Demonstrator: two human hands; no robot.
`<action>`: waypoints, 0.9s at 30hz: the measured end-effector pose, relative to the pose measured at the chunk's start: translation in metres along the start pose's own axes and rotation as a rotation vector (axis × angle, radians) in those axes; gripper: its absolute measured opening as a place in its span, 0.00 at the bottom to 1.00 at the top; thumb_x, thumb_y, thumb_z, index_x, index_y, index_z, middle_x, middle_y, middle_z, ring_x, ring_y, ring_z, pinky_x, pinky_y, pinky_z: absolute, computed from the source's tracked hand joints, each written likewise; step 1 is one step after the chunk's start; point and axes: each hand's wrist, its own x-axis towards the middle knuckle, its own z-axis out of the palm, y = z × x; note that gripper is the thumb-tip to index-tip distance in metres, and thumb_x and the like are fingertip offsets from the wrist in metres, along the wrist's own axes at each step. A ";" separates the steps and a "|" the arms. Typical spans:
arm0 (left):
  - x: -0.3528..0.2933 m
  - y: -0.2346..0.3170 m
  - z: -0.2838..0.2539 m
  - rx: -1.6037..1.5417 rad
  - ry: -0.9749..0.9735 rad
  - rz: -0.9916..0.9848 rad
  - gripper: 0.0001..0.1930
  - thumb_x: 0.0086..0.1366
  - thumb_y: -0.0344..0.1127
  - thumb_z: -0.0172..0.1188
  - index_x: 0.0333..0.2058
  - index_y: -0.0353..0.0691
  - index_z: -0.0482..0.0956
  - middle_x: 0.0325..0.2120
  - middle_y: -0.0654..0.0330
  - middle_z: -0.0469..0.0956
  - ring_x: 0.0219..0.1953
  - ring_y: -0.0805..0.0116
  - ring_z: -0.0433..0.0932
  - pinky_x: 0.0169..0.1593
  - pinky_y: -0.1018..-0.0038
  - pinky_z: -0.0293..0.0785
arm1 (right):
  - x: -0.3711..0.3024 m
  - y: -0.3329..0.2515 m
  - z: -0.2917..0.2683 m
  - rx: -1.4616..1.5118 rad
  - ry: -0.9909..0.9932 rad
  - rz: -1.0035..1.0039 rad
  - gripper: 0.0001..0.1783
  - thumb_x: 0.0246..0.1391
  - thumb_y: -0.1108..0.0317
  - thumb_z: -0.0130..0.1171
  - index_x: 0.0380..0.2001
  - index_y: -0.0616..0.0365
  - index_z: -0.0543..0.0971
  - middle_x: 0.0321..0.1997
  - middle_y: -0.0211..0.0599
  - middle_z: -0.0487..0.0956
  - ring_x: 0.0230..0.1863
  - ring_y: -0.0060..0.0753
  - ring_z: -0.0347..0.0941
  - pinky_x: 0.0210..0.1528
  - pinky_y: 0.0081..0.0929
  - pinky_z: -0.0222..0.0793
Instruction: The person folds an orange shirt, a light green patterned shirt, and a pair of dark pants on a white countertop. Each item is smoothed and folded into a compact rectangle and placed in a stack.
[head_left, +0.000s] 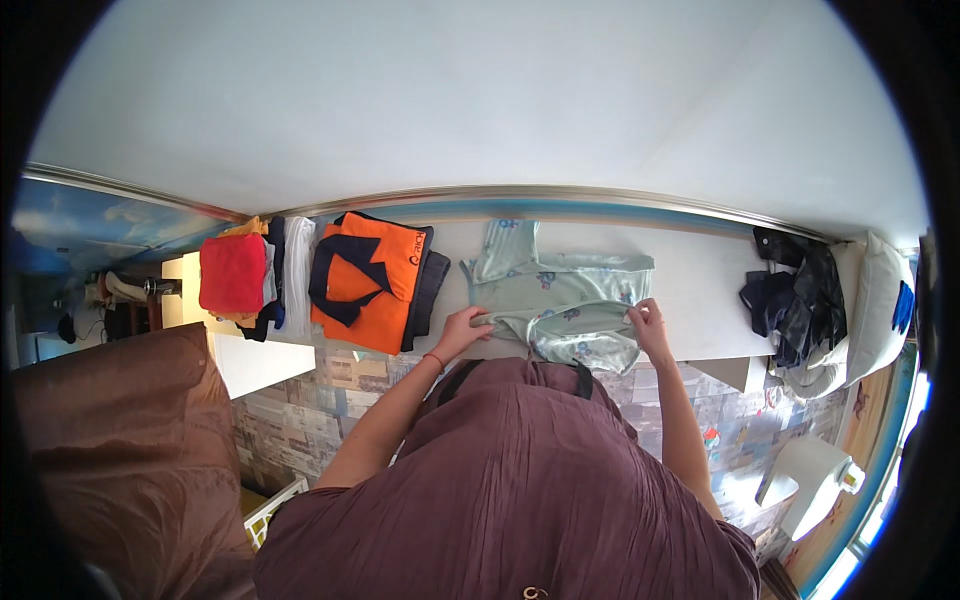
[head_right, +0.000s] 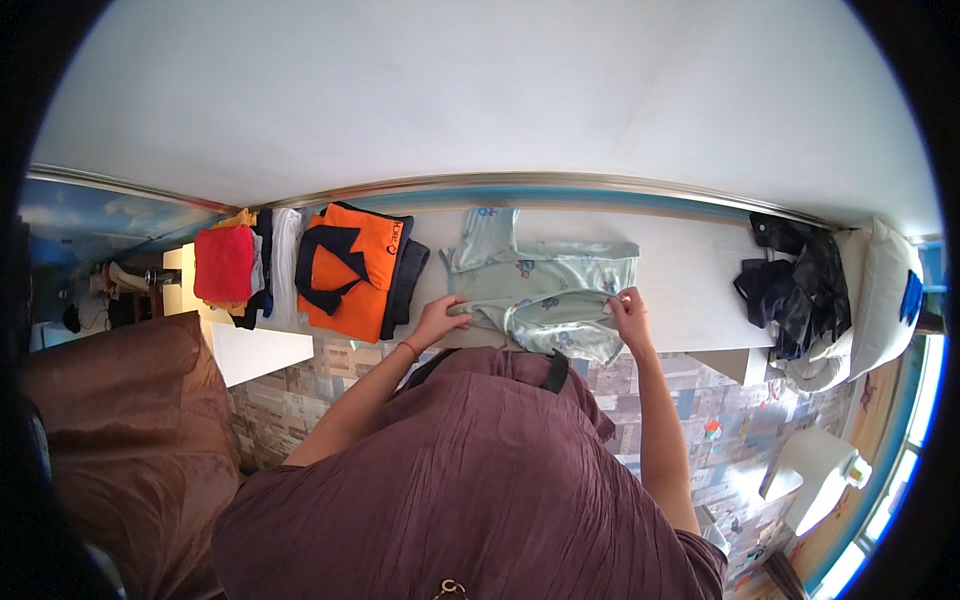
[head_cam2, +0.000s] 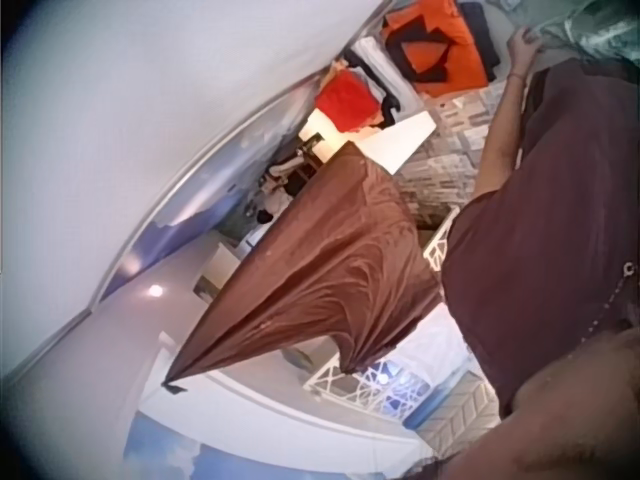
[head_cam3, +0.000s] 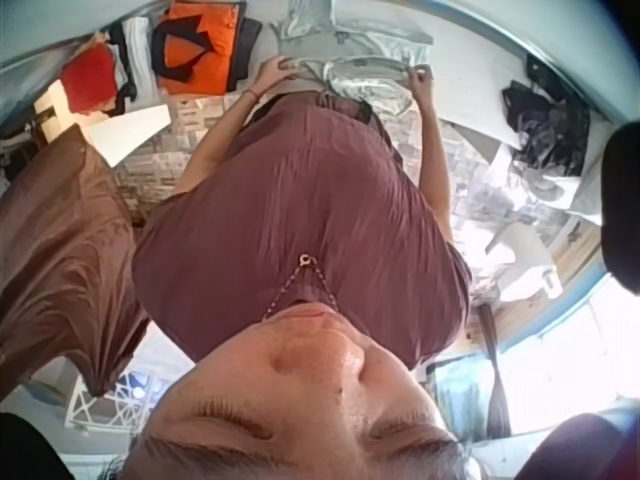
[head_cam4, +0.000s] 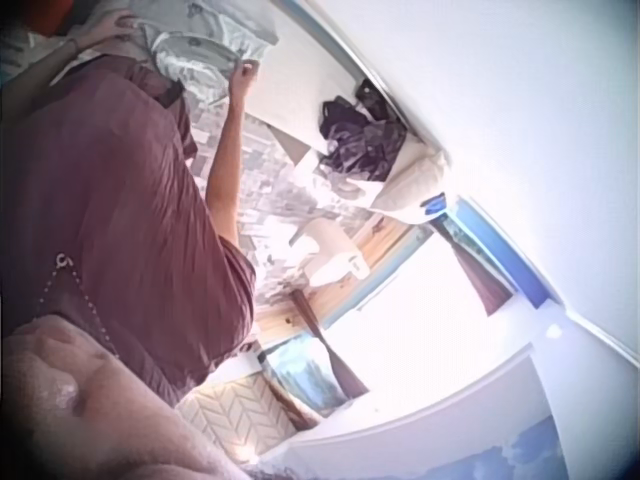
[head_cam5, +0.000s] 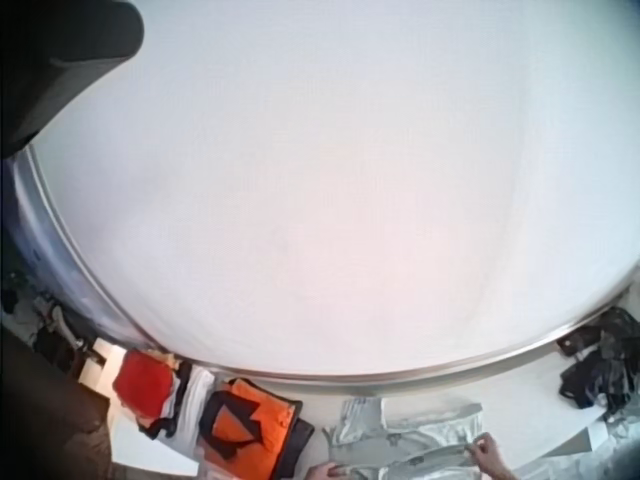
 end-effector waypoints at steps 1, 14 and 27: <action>0.001 -0.002 0.001 -0.009 0.006 0.012 0.17 0.63 0.34 0.68 0.46 0.31 0.78 0.34 0.58 0.84 0.32 0.70 0.87 0.35 0.76 0.78 | 0.001 -0.003 -0.001 -0.066 0.099 0.017 0.07 0.61 0.70 0.60 0.39 0.58 0.73 0.28 0.36 0.78 0.29 0.25 0.72 0.33 0.26 0.67; -0.002 -0.010 0.003 0.003 0.112 -0.019 0.14 0.65 0.34 0.64 0.44 0.29 0.78 0.39 0.50 0.84 0.29 0.62 0.87 0.30 0.74 0.79 | -0.057 -0.019 0.071 -0.878 -0.344 -0.555 0.11 0.42 0.61 0.72 0.26 0.47 0.78 0.34 0.33 0.78 0.45 0.41 0.75 0.43 0.42 0.71; -0.019 0.015 -0.001 0.451 0.152 0.306 0.21 0.56 0.29 0.69 0.50 0.52 0.79 0.55 0.57 0.69 0.33 0.64 0.84 0.41 0.68 0.80 | -0.038 -0.004 0.038 0.231 -0.402 0.031 0.05 0.61 0.69 0.60 0.39 0.53 0.75 0.31 0.31 0.79 0.33 0.20 0.75 0.31 0.22 0.69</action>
